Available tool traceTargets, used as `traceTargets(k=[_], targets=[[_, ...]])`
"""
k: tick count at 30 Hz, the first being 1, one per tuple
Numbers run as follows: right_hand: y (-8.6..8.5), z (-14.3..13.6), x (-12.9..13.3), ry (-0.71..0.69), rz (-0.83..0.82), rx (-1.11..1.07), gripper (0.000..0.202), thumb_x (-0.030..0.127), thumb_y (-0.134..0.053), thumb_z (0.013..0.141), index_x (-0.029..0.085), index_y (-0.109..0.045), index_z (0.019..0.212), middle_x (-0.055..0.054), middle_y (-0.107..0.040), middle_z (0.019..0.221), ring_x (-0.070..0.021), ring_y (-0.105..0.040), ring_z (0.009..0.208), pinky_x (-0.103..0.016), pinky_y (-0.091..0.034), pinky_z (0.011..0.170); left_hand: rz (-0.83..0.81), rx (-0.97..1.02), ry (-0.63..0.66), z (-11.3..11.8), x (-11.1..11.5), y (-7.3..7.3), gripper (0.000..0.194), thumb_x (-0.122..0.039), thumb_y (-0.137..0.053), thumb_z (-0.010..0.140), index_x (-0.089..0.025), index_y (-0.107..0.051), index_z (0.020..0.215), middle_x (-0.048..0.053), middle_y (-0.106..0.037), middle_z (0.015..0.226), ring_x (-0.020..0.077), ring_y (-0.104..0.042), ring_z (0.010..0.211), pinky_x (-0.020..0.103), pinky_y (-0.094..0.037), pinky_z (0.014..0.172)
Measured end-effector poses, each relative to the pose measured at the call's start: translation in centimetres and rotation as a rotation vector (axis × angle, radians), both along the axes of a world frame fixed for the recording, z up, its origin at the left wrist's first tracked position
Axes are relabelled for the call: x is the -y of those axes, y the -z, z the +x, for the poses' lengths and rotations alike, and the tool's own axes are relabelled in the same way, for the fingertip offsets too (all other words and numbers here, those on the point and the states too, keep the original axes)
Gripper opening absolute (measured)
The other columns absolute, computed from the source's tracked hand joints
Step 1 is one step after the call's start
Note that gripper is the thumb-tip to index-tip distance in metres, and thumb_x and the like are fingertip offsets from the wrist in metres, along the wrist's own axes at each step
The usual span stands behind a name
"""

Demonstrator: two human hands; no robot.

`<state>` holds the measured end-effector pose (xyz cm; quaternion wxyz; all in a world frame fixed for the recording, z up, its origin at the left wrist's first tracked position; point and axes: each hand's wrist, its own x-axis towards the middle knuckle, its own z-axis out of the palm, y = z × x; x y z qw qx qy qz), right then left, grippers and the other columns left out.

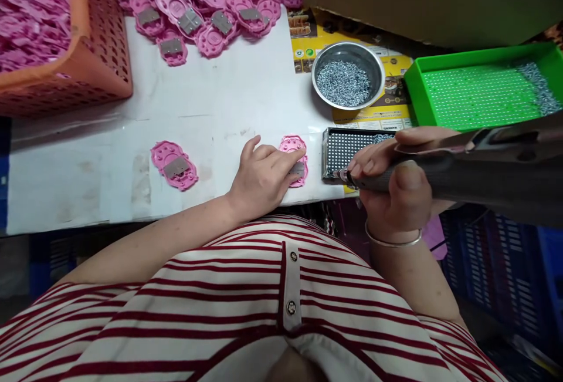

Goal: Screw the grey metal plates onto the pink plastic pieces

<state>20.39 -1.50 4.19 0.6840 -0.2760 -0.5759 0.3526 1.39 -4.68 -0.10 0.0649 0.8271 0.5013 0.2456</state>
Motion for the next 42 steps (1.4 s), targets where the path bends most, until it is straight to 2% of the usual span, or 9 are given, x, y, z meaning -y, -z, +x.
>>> traceTargets(k=[3, 7, 9, 13, 20, 24, 28, 32, 42], targets=[[0.4, 0.2, 0.0, -0.010, -0.013, -0.009, 0.025, 0.043, -0.071, 0.078, 0.032, -0.070, 0.100, 0.005, -0.048, 0.060, -0.0105, -0.048, 0.043, -0.028, -0.045, 0.042, 0.003, 0.005, -0.003, 0.1, -0.1, -0.1, 0.026, -0.027, -0.056, 0.095, -0.020, -0.065, 0.118, 0.004, -0.075, 0.092, 0.0222, -0.061, 0.090, 0.052, -0.030, 0.111], [0.6, 0.7, 0.5, -0.073, -0.088, 0.015, 0.017, 0.043, -0.068, 0.082, 0.027, -0.069, 0.087, 0.004, -0.051, 0.062, -0.0116, -0.053, 0.050, -0.029, -0.048, 0.050, 0.037, 0.040, 0.015, 0.1, -0.2, -0.1, 0.015, -0.029, -0.058, 0.095, -0.024, -0.072, 0.096, 0.000, -0.076, 0.096, 0.0207, -0.061, 0.089, 0.052, -0.029, 0.111], [0.6, 0.7, 0.6, -0.053, -0.096, 0.029, 0.017, 0.043, -0.068, 0.082, 0.028, -0.068, 0.091, 0.004, -0.052, 0.063, -0.0119, -0.053, 0.051, -0.030, -0.048, 0.051, 0.060, 0.054, 0.021, 0.1, -0.2, 0.1, 0.014, -0.028, -0.060, 0.094, -0.025, -0.073, 0.092, -0.001, -0.076, 0.098, 0.0204, -0.061, 0.089, 0.053, -0.030, 0.111], [0.6, 0.5, 0.4, 0.000, -0.021, 0.046, 0.024, 0.040, -0.069, 0.082, 0.031, -0.068, 0.104, 0.004, -0.054, 0.064, -0.0111, -0.050, 0.047, -0.029, -0.047, 0.047, 0.072, 0.037, 0.024, 0.0, -0.2, 0.3, 0.013, -0.027, -0.061, 0.093, -0.026, -0.074, 0.092, 0.000, -0.076, 0.098, 0.0201, -0.060, 0.090, 0.053, -0.030, 0.110], [-1.6, -0.7, 0.5, 0.054, 0.112, -0.015, 0.018, 0.039, -0.068, 0.083, 0.030, -0.069, 0.099, 0.006, -0.046, 0.057, -0.0091, -0.047, 0.042, -0.025, -0.043, 0.040, 0.015, 0.048, 0.018, -0.2, 0.0, 0.4, 0.016, -0.026, -0.060, 0.093, -0.028, -0.075, 0.097, 0.002, -0.075, 0.102, 0.0214, -0.060, 0.093, 0.054, -0.032, 0.109], [-2.8, -1.8, 0.3, 0.130, 0.155, -0.005, 0.012, 0.041, -0.065, 0.085, 0.032, -0.067, 0.091, 0.007, -0.043, 0.053, -0.0078, -0.042, 0.040, -0.022, -0.044, 0.038, -0.054, 0.094, -0.044, -0.2, 0.0, 0.3, 0.019, -0.029, -0.060, 0.093, -0.023, -0.072, 0.107, 0.003, -0.076, 0.097, 0.0219, -0.061, 0.091, 0.054, -0.033, 0.110], [-2.0, -2.7, -0.6, 0.074, 0.198, -0.025, 0.017, 0.043, -0.063, 0.087, 0.032, -0.067, 0.099, 0.008, -0.047, 0.055, -0.0068, -0.043, 0.039, -0.020, -0.043, 0.038, -0.080, 0.094, -0.068, -0.1, -0.1, 0.0, 0.019, -0.031, -0.062, 0.092, -0.022, -0.071, 0.106, 0.004, -0.076, 0.098, 0.0233, -0.061, 0.092, 0.055, -0.032, 0.110], [-0.8, -3.2, -1.2, -0.040, 0.136, -0.096, 0.023, 0.040, -0.067, 0.084, 0.027, -0.067, 0.103, 0.006, -0.050, 0.059, -0.0068, -0.048, 0.043, -0.021, -0.042, 0.039, -0.061, 0.090, -0.060, 0.0, -0.1, -0.1, 0.017, -0.034, -0.061, 0.093, -0.025, -0.075, 0.096, 0.003, -0.076, 0.100, 0.0231, -0.061, 0.094, 0.056, -0.030, 0.111], [-0.3, -4.4, -1.3, 0.092, 0.013, -0.069, 0.023, 0.052, -0.068, 0.082, 0.033, -0.067, 0.095, 0.007, -0.045, 0.059, -0.0056, -0.040, 0.039, -0.021, -0.041, 0.039, -0.082, 0.118, -0.032, -0.2, -0.4, -0.1, 0.015, -0.033, -0.063, 0.092, -0.027, -0.077, 0.093, 0.002, -0.076, 0.100, 0.0214, -0.061, 0.093, 0.058, -0.028, 0.113]])
